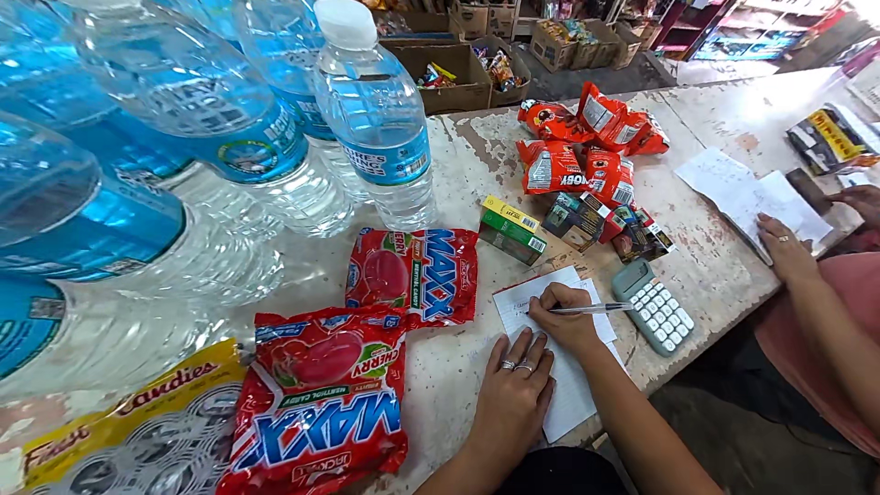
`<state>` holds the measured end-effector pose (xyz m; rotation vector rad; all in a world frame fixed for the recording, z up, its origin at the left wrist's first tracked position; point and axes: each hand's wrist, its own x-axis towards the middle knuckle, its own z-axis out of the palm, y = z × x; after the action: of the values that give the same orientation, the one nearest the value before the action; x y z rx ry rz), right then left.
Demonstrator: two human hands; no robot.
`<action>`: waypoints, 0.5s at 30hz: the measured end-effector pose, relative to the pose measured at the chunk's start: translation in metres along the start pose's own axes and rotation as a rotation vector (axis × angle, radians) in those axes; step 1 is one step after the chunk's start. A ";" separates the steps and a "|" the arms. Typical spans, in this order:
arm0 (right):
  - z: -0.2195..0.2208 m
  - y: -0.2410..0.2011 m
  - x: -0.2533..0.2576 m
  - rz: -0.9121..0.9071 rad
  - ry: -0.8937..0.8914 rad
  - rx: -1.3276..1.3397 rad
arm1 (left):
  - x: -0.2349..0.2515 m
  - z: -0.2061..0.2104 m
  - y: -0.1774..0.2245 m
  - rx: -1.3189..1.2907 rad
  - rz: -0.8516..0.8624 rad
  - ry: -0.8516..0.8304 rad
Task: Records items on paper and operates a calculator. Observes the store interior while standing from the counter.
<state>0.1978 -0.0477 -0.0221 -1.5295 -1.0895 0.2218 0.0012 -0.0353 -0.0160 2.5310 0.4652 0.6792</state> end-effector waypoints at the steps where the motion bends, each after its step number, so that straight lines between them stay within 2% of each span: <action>1: 0.000 0.000 0.000 0.004 -0.002 0.005 | 0.000 0.000 0.000 0.005 0.002 0.000; 15: -0.001 0.003 0.000 -0.012 0.008 -0.047 | -0.001 0.000 0.000 -0.004 -0.010 -0.019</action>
<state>0.2000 -0.0483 -0.0241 -1.5635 -1.1045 0.1832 0.0005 -0.0355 -0.0163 2.5273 0.4688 0.6517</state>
